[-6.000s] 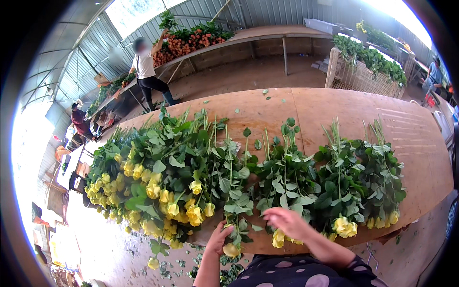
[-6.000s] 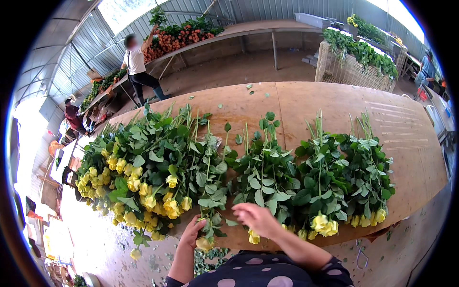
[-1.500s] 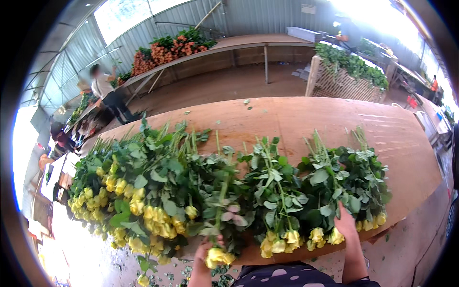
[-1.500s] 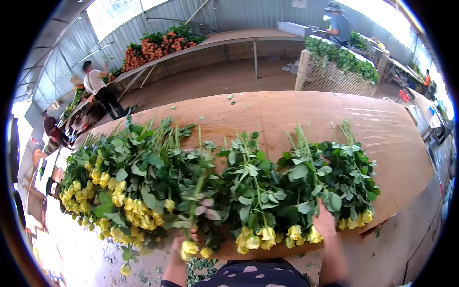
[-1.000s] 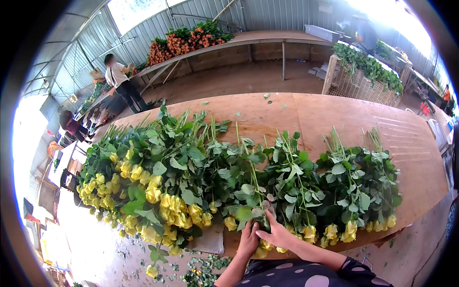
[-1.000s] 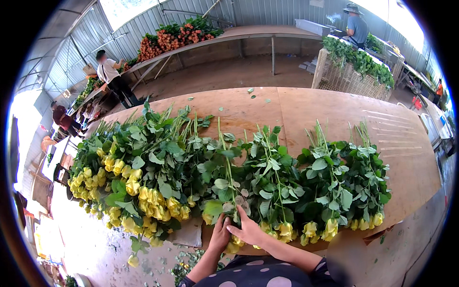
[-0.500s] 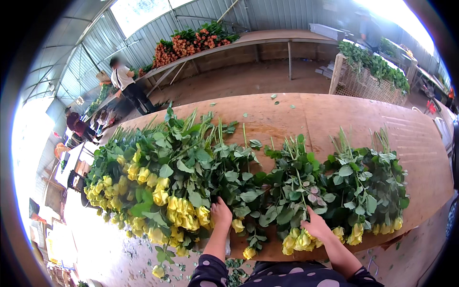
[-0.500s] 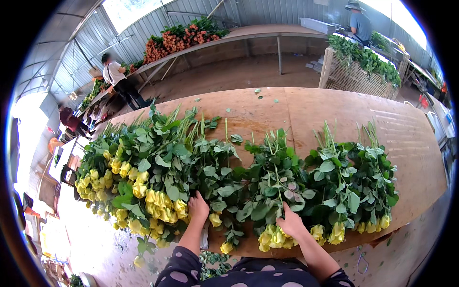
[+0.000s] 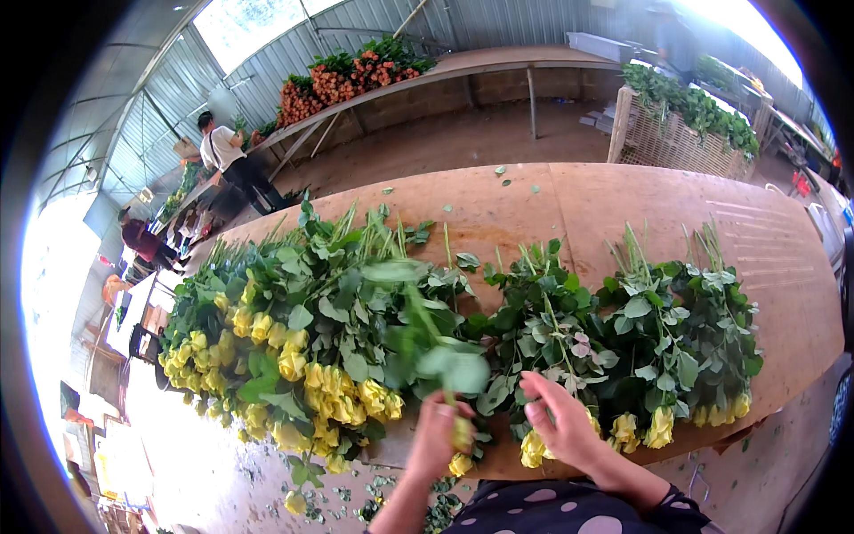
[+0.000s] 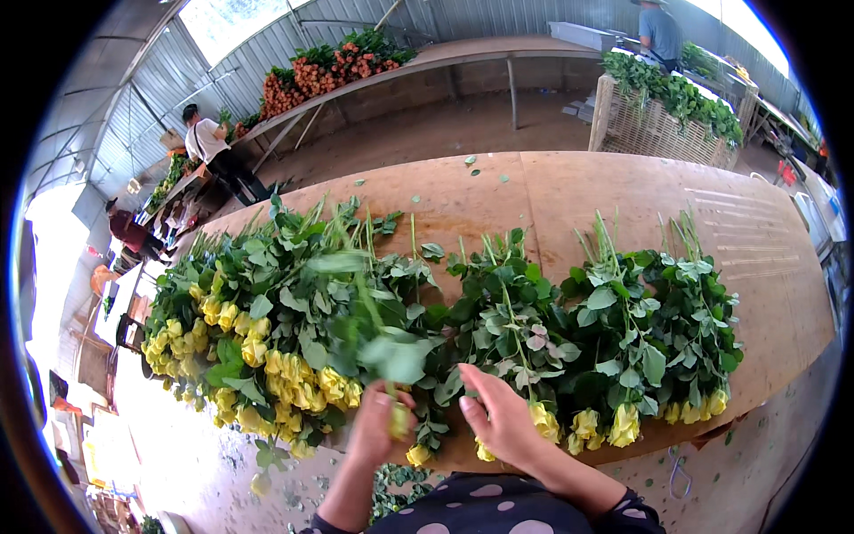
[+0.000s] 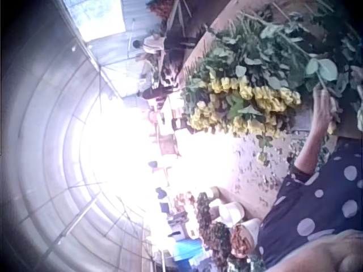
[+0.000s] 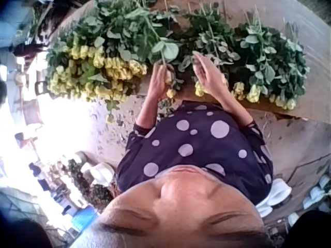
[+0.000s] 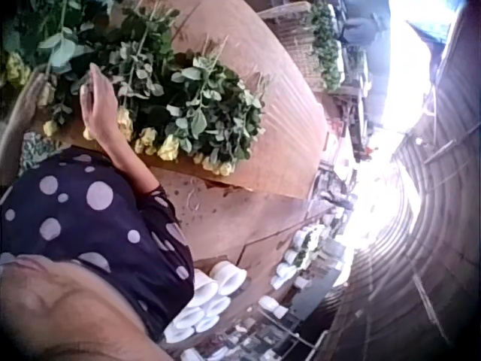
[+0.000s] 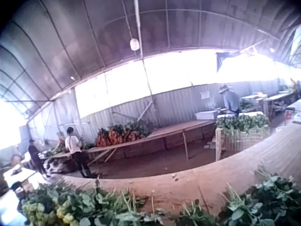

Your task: The person repeatedly picks up yellow rose stems from a wooden table, removes leaves and side shoots by hand, and places the trimmed stems back on the table. The process continues across many stems in a consistent sequence.

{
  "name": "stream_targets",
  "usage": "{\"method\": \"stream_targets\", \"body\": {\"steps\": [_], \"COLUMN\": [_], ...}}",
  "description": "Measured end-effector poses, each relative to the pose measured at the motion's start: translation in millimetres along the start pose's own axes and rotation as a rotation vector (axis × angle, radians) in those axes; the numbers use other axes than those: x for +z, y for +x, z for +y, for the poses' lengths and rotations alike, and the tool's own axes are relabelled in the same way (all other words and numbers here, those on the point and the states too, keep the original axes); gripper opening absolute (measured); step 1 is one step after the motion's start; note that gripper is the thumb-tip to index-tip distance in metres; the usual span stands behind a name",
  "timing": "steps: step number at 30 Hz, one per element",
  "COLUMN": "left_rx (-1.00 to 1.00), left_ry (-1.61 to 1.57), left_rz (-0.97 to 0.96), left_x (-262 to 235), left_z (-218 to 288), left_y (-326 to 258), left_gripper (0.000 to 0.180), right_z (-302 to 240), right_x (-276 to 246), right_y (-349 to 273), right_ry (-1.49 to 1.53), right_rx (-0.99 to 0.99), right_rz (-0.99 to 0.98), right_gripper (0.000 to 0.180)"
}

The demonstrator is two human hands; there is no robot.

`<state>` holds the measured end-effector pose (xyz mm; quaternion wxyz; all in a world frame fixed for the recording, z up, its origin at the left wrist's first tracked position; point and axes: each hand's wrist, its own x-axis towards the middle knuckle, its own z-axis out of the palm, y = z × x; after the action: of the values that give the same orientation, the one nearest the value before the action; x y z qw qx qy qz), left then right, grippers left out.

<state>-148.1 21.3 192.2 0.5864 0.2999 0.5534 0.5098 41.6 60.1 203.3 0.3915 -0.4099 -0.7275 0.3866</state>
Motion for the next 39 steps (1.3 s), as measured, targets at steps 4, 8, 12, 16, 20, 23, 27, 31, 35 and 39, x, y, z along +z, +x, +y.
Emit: {"method": "stream_targets", "body": {"steps": [4,8,12,16,20,23,27,31,35,39], "left_rx": [0.232,0.327,0.442,0.042,0.133,-0.06,-0.253,-0.358,-0.455,-0.405], "left_ry": [0.397,1.073,1.27,1.275,0.793,-0.499,-0.676,-0.624,-0.185,-0.439], "left_rz": [-0.091,-0.05,0.654,0.507,0.36,0.077,-0.266,-0.109,0.235,0.207], "left_x": [20,13,-57,-69,-93,-122,-130,-90,-72,-76], "left_z": [-97,-97,-108,-121,-108,-103,-120,-121,-107,-111], "left_y": [0,17,69,92,87,57,14,-9,-7,-6], "left_gripper": [0.025,0.023,0.049,0.067,0.059,0.042,0.055,0.065,0.048,0.041], "right_z": [7,99,91,86,77,79,86,70,80,107], "right_x": [24,52,61,75,87,100,130,149,157,171], "right_y": [7,-9,-5,-4,-4,-3,-2,1,-2,-12], "right_ry": [-0.163,-0.454,-0.501,-0.582,-0.649,-0.532,0.121,0.647,0.639,0.671], "right_rx": [-0.307,0.015,0.132,0.064,-0.048,-0.023,0.535,1.102,1.108,0.934], "right_rz": [-0.022,-0.449,-0.528,-0.549,-0.506,-0.454,-0.422,-0.489,-0.454,-0.362], "right_gripper": [0.033,0.031,0.035,0.034,0.03,0.028,0.034,0.039,0.033,0.031]}}
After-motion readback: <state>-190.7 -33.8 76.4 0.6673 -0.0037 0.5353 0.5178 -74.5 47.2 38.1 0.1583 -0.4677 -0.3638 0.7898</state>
